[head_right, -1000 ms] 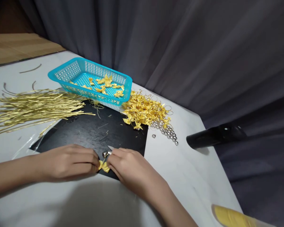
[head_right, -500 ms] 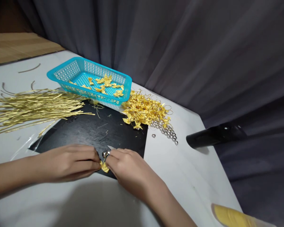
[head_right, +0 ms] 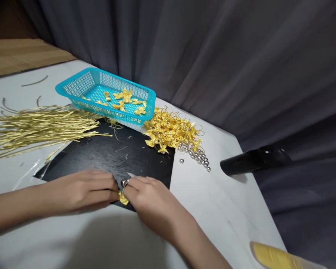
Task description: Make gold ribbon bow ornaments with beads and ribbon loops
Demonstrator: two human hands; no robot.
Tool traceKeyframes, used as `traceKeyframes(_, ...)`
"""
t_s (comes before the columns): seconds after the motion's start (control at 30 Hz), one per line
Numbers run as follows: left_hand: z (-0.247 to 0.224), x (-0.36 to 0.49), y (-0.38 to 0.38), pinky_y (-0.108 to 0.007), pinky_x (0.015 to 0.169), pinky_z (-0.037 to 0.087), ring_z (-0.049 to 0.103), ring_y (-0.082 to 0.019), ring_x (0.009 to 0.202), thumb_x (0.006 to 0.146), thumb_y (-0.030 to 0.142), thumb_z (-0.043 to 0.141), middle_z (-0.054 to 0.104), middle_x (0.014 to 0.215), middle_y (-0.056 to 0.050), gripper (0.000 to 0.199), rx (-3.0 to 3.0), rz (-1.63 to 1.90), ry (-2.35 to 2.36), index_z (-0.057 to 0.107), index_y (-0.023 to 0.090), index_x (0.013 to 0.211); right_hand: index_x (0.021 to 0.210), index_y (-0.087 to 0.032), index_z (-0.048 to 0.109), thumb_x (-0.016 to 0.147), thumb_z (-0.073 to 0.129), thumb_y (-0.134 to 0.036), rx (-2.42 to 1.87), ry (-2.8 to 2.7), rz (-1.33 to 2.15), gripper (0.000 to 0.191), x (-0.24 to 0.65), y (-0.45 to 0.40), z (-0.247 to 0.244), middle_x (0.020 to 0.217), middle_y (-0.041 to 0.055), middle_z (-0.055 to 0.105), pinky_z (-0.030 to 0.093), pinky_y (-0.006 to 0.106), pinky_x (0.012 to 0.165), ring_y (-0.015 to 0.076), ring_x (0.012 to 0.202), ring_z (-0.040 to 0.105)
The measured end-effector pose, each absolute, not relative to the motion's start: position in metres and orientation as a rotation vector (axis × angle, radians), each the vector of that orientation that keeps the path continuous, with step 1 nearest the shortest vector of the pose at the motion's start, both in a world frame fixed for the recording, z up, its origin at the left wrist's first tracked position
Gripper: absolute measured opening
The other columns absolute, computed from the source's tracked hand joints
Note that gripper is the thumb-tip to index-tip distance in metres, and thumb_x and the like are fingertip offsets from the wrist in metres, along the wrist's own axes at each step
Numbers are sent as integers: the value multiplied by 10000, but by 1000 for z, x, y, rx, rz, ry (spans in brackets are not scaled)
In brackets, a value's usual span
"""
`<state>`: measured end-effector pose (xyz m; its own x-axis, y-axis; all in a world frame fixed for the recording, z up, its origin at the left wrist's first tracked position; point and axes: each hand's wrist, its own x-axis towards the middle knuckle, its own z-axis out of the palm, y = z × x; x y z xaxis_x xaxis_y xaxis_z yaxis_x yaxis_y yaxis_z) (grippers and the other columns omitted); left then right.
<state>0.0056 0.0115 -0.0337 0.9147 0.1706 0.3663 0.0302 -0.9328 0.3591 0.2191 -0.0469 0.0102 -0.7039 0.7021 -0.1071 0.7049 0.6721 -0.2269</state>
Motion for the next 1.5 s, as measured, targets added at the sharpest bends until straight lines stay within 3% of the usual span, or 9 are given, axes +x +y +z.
traceKeyframes(0.13,-37,7,10,-320,649,347,508,-191,696,1009,142,285,646,824,-62,346,2772,542,216,612,151,898,852,-146,602,912,530,-65,1187,2882,-375,123,219,-48,8,838,29,630,415,282,668,169,725,527)
traceKeyframes(0.3,-38,11,10,-307,652,316,467,-188,677,981,139,358,598,784,-51,227,2698,454,292,542,164,849,905,-136,624,908,527,-56,1179,2888,-384,126,217,-46,8,835,42,634,414,285,671,176,711,510)
traceKeyframes(0.87,-38,13,10,-311,675,316,459,-193,666,986,188,352,570,763,-45,226,2618,370,389,519,171,835,863,-129,616,931,475,-53,1157,2943,-553,175,218,-39,6,797,47,616,419,251,674,157,686,494)
traceKeyframes(1.13,-30,8,14,-304,699,323,516,-192,742,877,174,513,613,793,-32,54,2522,431,332,562,198,881,911,-138,604,943,458,-73,1189,2931,-734,162,219,-37,5,845,58,634,430,251,696,162,721,508)
traceKeyframes(1.5,-33,8,14,-320,687,326,489,-192,731,950,164,408,618,801,-48,169,2564,421,308,567,188,899,895,-152,579,969,437,-113,1293,2884,-782,164,222,-39,17,830,53,592,419,251,668,162,740,512)
